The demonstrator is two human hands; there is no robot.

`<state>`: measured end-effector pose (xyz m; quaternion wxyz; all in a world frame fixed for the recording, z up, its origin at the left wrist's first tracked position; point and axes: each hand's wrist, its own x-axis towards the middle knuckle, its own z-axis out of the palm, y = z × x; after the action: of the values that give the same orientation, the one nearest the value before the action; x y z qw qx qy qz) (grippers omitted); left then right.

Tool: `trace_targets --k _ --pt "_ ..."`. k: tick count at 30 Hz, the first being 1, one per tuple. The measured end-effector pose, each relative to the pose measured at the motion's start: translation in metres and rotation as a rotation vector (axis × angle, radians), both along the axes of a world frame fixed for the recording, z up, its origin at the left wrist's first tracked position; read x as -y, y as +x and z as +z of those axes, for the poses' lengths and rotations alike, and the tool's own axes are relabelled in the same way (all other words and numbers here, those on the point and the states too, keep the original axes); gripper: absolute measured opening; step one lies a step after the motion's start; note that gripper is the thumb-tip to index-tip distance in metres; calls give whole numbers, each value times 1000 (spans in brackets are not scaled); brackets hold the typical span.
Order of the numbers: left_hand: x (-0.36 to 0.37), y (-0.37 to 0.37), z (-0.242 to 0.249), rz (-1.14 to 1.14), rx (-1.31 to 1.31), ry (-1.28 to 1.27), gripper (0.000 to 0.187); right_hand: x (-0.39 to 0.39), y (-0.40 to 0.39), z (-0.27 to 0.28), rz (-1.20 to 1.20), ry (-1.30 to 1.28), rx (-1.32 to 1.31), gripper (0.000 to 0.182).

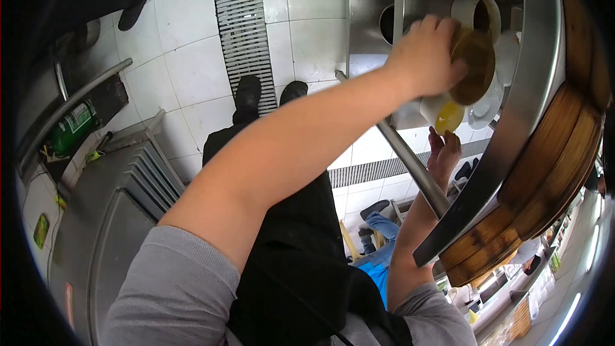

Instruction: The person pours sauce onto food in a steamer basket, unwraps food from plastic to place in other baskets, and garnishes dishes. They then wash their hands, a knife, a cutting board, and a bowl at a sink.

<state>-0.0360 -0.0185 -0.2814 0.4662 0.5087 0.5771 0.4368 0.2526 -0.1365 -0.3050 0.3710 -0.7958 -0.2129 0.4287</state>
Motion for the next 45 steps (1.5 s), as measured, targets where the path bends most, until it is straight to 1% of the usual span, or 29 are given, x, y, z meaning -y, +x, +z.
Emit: trace_targets --k 2,4,5,7,9,12,13,15,17,18,19,21,22,24,25,27,29,32,34,35,37,38,40,41,42,43,45 --pt "23 4 4 -26 22 -22 66 3 1 -3 -79 -1 -34 25" --pt "39 9 4 -57 45 -46 65 2 2 -7 -79 16 -31 27" --pt "46 13 4 -54 51 -17 65 3 4 -8 -81 31 -24 28" --pt "49 13 3 -53 56 11 65 2 -1 -3 -59 56 -35 30" --pt "48 13 1 -99 59 22 65 1 1 -1 -41 86 -45 31" --pt "34 14 -1 -182 60 16 64 5 2 1 1 14 -50 31" --pt "28 15 0 -188 57 17 64 8 -5 5 -37 -2 -47 31" --pt "15 21 2 -287 51 -59 59 12 -7 7 -83 -17 -47 30" --pt "0 33 0 -282 61 -50 61 25 0 -2 -115 -31 -60 29" --pt "-7 36 -1 -270 71 -42 63 30 6 -6 -51 25 -148 29" --pt "-14 37 -4 -276 71 -44 63 36 13 -8 -58 23 -148 29" --pt "-32 38 -7 -343 59 -33 63 43 22 -10 12 -50 -199 28" --pt "-47 39 -14 -347 59 -34 63 42 17 -7 7 -51 -199 28" --pt "-83 41 -34 -414 -104 -14 60 35 -7 6 15 -75 -225 25" --pt "-98 42 -42 -420 -102 -16 60 33 -12 8 18 -86 -237 24" --pt "-118 43 -48 -522 -580 92 54 36 -3 3 -38 -118 -272 24" --pt "-120 42 -43 -516 -568 101 52 44 5 1 -91 -143 -308 24" --pt "-122 34 -36 -505 -574 146 48 49 2 0 -88 -90 -333 24" --pt "-119 37 -42 -504 -591 174 46 50 -5 2 -95 -73 -379 24" --pt "-115 36 -49 -468 -589 203 44 49 -8 3 -97 -70 -395 24" --pt "-108 31 -52 -435 -592 229 42 47 -14 2 -90 -112 -305 24" --pt "-103 28 -53 -418 -595 250 40 49 -13 0 -90 -110 -308 24" --pt "-96 18 -48 -399 -601 272 38 49 -16 -3 -23 -9 -261 23" --pt "-92 12 -47 -380 -548 255 37 50 -17 -3 -20 -10 -263 23" --pt "-91 7 -48 -361 -495 238 37 43 -31 5 -40 -11 -270 23" --pt "-89 3 -49 -357 -497 238 37 39 -40 9 -61 -11 -277 22" --pt "-84 -4 -53 -317 -502 257 36 43 -33 1 -79 -17 -245 19"
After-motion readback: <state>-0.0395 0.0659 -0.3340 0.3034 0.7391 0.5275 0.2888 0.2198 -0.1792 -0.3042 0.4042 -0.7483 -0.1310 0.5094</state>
